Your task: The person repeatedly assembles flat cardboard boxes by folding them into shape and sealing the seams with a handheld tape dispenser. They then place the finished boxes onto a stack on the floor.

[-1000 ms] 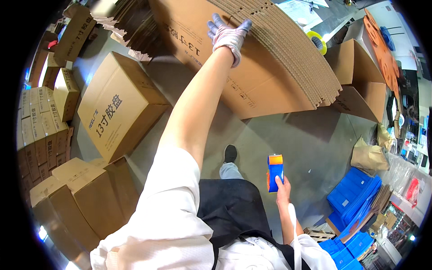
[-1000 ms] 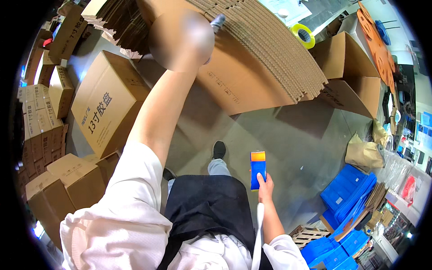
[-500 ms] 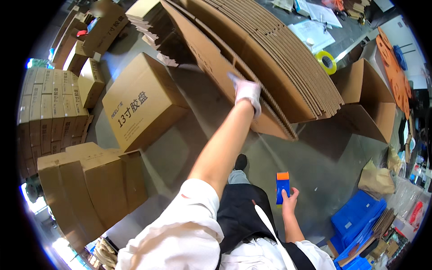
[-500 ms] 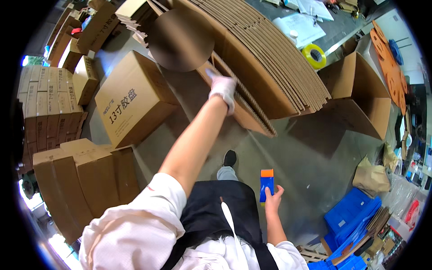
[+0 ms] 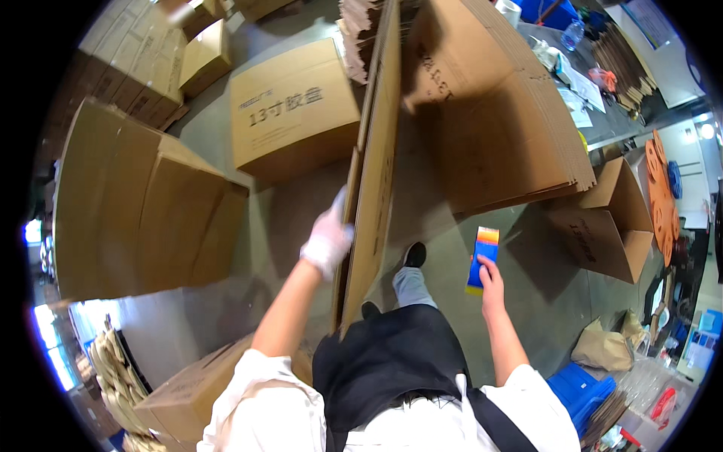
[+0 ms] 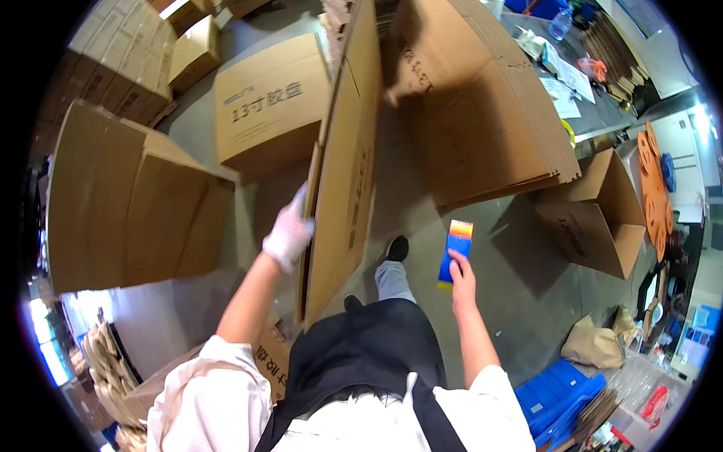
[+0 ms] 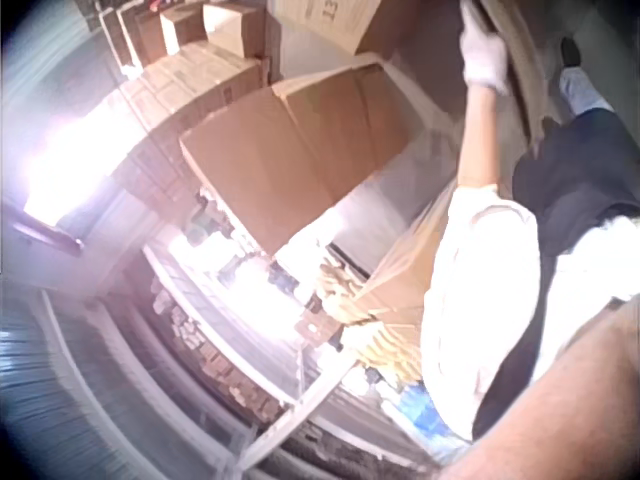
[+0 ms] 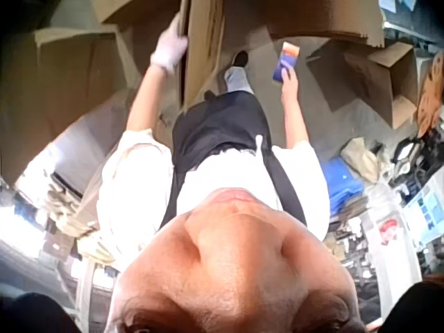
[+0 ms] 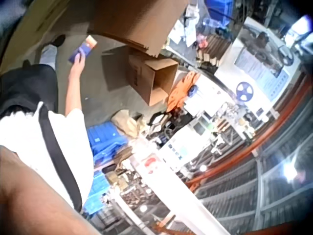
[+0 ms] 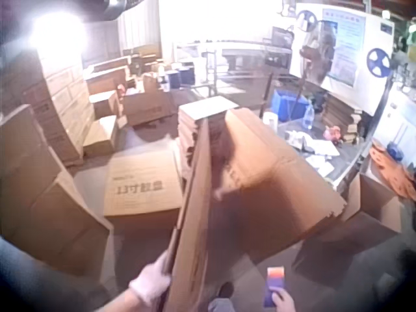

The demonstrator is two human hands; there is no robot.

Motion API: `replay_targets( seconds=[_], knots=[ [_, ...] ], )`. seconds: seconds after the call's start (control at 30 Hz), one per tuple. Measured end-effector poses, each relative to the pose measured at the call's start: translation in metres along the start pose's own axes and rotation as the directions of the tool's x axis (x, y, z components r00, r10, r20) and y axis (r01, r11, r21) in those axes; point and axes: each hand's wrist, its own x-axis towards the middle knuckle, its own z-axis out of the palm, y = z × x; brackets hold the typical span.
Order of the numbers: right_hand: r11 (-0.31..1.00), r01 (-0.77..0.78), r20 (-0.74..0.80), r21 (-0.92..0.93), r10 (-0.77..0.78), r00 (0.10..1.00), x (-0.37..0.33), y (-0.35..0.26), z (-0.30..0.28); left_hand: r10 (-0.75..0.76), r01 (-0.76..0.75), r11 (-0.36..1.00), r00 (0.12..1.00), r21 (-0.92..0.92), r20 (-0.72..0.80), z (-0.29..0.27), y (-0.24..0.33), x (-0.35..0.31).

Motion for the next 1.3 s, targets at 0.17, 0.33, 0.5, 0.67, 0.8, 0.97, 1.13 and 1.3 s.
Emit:
replay_targets(
  seconds=[0.17, 0.33, 0.5, 0.67, 0.8, 0.97, 1.13, 1.3],
  knots=[
    [0.991, 0.023, 0.022, 0.129, -0.026, 0.999, 0.028, -0.049, 0.12, -0.378, 0.36, 0.923, 0.914, 0.135, 0.149, -0.018, -0.023, -0.25],
    [0.973, 0.115, -0.067, -0.201, -0.131, 0.989, 0.071, -0.054, 0.207, -0.555, 0.533, 0.832, 0.806, 0.156, 0.207, 0.021, -0.047, -0.404],
    [0.976, 0.208, 0.076, 0.064, -0.213, 0.974, 0.08, -0.022, 0.225, -0.468, 0.467, 0.872, 0.883, 0.143, -0.034, 0.042, -0.07, -0.455],
    [0.988, 0.147, 0.168, 0.051, -0.153, 0.974, 0.077, -0.025, 0.186, -0.586, 0.597, 0.793, 0.802, 0.12, -0.115, 0.026, -0.09, -0.459],
    [0.697, 0.278, 0.05, -0.661, -0.329, 0.943, 0.071, -0.038, 0.138, -0.582, 0.595, 0.798, 0.803, 0.101, -0.131, 0.018, -0.1, -0.459],
    [0.458, 0.215, 0.081, -0.863, -0.294, 0.952, -0.034, -0.048, 0.022, -0.517, 0.563, 0.823, 0.796, 0.072, -0.314, -0.07, -0.086, -0.411],
    [0.323, 0.197, 0.107, -0.926, -0.275, 0.956, -0.153, -0.031, -0.062, -0.435, 0.512, 0.828, 0.843, 0.226, -0.317, -0.126, -0.096, -0.274],
    [0.668, 0.138, -0.146, -0.731, -0.35, 0.925, -0.174, 0.052, -0.077, -0.375, 0.426, 0.874, 0.898, 0.235, -0.232, -0.064, -0.082, -0.152]
  ],
)
